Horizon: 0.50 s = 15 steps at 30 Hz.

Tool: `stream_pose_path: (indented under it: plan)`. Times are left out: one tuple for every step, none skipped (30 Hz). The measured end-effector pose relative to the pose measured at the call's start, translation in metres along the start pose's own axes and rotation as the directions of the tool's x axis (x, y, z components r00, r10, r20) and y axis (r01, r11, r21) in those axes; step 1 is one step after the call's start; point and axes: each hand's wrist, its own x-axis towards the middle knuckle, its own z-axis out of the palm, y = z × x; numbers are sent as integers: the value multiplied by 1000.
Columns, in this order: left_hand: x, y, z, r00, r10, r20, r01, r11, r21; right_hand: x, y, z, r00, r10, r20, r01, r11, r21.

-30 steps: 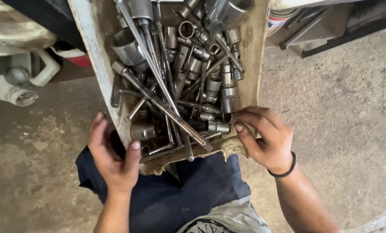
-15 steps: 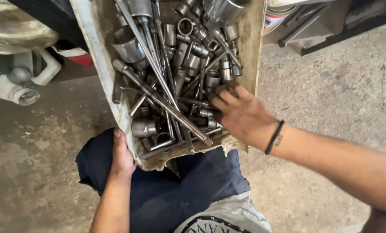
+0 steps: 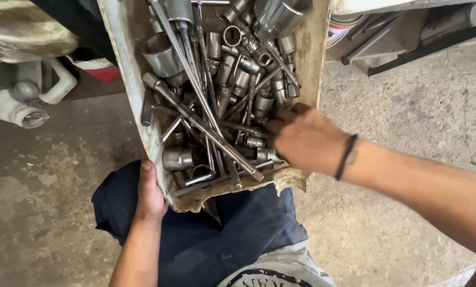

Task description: The person uses a socket wrench to work on a motor and then searches through a container of various sockets and tool attachments.

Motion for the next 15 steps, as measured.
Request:
stream_pose_path:
  plan:
    - [1, 3, 1, 1000, 3, -2, -3, 1000, -2, 2, 3, -3, 1000, -3, -1, 3, 1000, -3]
    - [1, 7, 3, 1000, 18, 10, -18, 999, 34, 3, 6, -6, 994, 60, -87, -49, 991, 124]
    - [2, 10, 5, 999, 32, 23, -34, 997, 69, 3, 9, -10, 978, 132, -163, -88, 963, 253]
    - [2, 12, 8, 999, 31, 30, -33, 997, 65, -4, 13, -1, 977, 137, -160, -94, 964, 250]
    - [1, 14, 11, 999, 28, 33, -30, 998, 50, -11, 17, 8, 966, 187, -181, -137, 957, 255]
    - [-1, 16, 14, 999, 28, 27, -29, 999, 36, -16, 21, 18, 953, 227, -203, -171, 950, 261]
    - [-1, 17, 15, 999, 30, 24, -30, 999, 33, -16, 14, 12, 953, 223, -203, -168, 951, 258]
    - [-1, 18, 17, 999, 40, 33, -42, 998, 46, -16, 7, 7, 975, 139, -174, -121, 987, 109]
    - [-1, 18, 19, 998, 51, 42, -53, 997, 58, -17, 0, 2, 989, 58, -134, -64, 997, -41]
    - [-1, 23, 24, 998, 48, 43, -50, 997, 57, -18, -2, 17, 990, 59, -131, -65, 997, -39]
    - [-1, 28, 29, 997, 66, 45, -68, 997, 44, -19, -4, 31, 985, 49, -163, -71, 988, -136]
    - [0, 33, 34, 995, 87, 49, -88, 996, 33, -19, -6, 46, 980, 36, -198, -83, 969, -232]
    - [1, 34, 33, 995, 86, 51, -87, 996, 33, -18, -7, 57, 980, 39, -198, -85, 969, -231]
    - [2, 35, 32, 994, 95, 59, -98, 994, 47, -18, -9, 68, 985, 91, -149, -128, 956, -263]
    - [2, 37, 31, 992, 105, 68, -109, 992, 61, -17, -10, 78, 984, 145, -101, -169, 940, -297]
